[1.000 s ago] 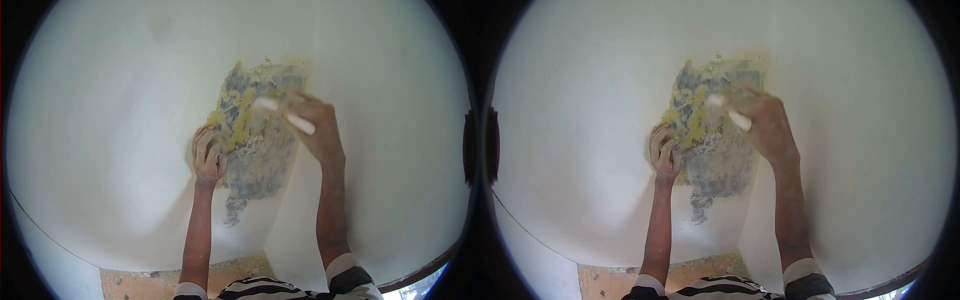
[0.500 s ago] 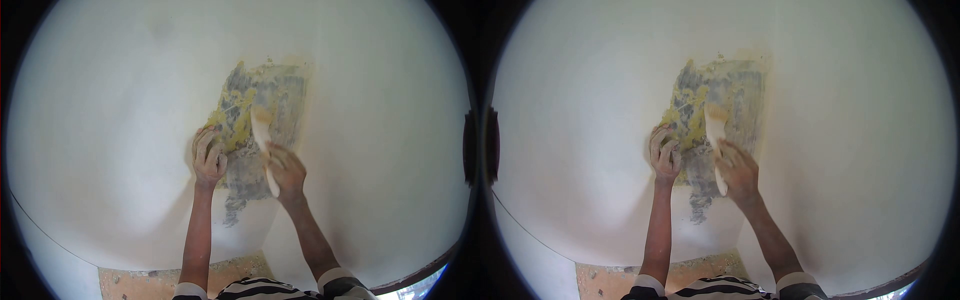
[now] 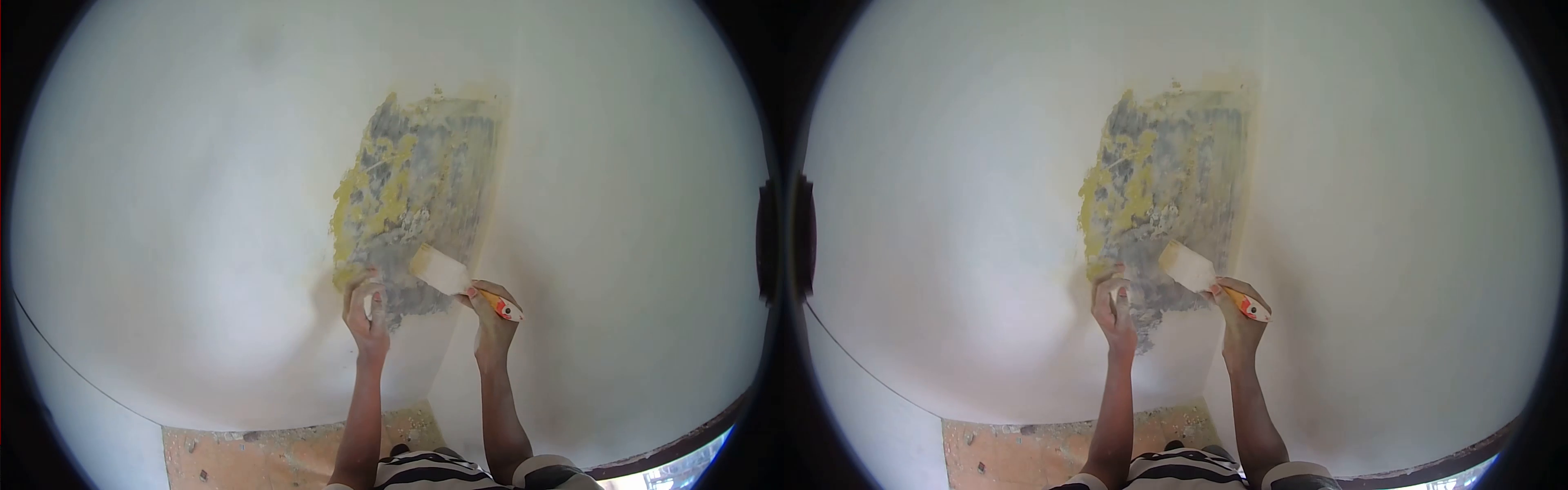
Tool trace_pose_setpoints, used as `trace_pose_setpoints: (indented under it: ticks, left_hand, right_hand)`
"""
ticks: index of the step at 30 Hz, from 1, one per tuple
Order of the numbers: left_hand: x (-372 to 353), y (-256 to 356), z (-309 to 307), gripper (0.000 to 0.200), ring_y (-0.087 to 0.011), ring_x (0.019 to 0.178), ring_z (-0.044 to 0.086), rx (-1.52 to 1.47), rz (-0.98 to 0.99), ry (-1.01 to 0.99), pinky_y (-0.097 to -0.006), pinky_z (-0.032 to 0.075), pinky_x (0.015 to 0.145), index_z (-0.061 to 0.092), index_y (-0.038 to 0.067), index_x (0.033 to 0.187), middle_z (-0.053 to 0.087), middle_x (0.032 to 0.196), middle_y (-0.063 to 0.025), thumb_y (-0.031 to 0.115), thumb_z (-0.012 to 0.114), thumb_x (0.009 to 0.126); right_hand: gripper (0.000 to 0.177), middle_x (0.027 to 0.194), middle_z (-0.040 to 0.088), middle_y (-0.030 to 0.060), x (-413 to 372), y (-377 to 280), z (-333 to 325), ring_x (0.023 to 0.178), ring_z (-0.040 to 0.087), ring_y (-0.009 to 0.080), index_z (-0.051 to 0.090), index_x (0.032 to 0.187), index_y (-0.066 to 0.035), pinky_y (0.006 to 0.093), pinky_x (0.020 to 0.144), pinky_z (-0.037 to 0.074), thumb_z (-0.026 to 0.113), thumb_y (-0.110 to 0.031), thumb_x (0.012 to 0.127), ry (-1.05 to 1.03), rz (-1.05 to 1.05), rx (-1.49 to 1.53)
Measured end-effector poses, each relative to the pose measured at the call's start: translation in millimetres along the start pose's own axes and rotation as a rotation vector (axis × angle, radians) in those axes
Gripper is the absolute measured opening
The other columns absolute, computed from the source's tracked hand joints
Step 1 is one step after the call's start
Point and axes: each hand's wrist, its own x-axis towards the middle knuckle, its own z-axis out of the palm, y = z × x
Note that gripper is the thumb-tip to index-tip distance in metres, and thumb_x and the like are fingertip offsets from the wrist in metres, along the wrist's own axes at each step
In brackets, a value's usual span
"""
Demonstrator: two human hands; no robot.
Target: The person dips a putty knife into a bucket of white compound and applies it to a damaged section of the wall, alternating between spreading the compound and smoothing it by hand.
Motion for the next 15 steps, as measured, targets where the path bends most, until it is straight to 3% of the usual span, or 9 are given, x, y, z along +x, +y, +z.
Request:
trace_pose_setpoints:
  ticks: [1,6,9,10,12,15]
  left_hand:
    - [-7.2,0.0,0.0,0.013,-0.0358,0.118,0.063,0.01,-0.011,0.002,-0.0444,0.049,0.1,0.064,0.001,0.099,0.066,0.117,-0.0185,-0.001,0.053,0.093]
    - [-27.8,24.5,-11.6,0.014,-0.0259,0.114,0.063,-0.158,-0.32,-0.028,-0.0371,0.049,0.095,0.064,0.002,0.102,0.065,0.114,-0.0143,0.001,0.053,0.095]
    - [-30.1,37.8,-21.8,0.014,-0.0204,0.113,0.06,-0.163,-0.31,-0.034,-0.0333,0.047,0.096,0.063,0.002,0.106,0.064,0.114,-0.0114,0.001,0.052,0.097]
    - [-32.5,46.0,-23.1,0.014,-0.0204,0.113,0.06,-0.153,-0.318,-0.025,-0.0333,0.047,0.096,0.063,0.002,0.106,0.064,0.114,-0.0114,0.001,0.052,0.097]
    - [-37.8,65.3,-24.8,0.013,-0.0229,0.118,0.06,-0.227,-0.363,-0.016,-0.0403,0.045,0.108,0.061,0.0,0.107,0.063,0.118,-0.0132,0.007,0.05,0.103]
    - [-61.2,88.8,-26.1,0.015,-0.0241,0.118,0.061,-0.266,-0.458,0.045,-0.042,0.045,0.111,0.06,-0.002,0.108,0.064,0.118,-0.0144,0.007,0.049,0.103]
  right_hand:
    - [0.014,0.1,0.069,0.0165,-4.9,2.6,-3.3,0.091,0.072,0.0264,0.067,0.103,0.008,0.0403,0.091,0.063,0.072,0.001,0.092,0.019,0.106,0.169]
    - [0.016,0.101,0.069,0.0183,-22.8,3.4,-20.6,0.092,0.073,0.0282,0.064,0.107,0.008,0.0442,0.093,0.063,0.069,0.0,0.094,0.01,0.242,0.311]
    - [0.017,0.103,0.069,0.0189,-29.6,-10.0,-24.9,0.094,0.073,0.0301,0.064,0.108,0.008,0.0452,0.094,0.063,0.069,0.0,0.094,-0.012,0.279,0.343]
    - [0.018,0.103,0.069,0.0191,-33.2,-15.3,-27.3,0.095,0.073,0.031,0.063,0.109,0.008,0.0455,0.094,0.063,0.068,0.0,0.094,-0.021,0.299,0.364]
    - [0.019,0.104,0.069,0.0203,-40.7,-21.8,-34.8,0.097,0.073,0.0323,0.063,0.111,0.008,0.0457,0.096,0.062,0.067,-0.001,0.095,-0.047,0.331,0.386]
    - [0.021,0.108,0.069,0.0233,-57.4,-34.1,-49.8,0.1,0.073,0.0347,0.062,0.115,0.008,0.0464,0.099,0.06,0.064,-0.004,0.097,-0.076,0.404,0.452]
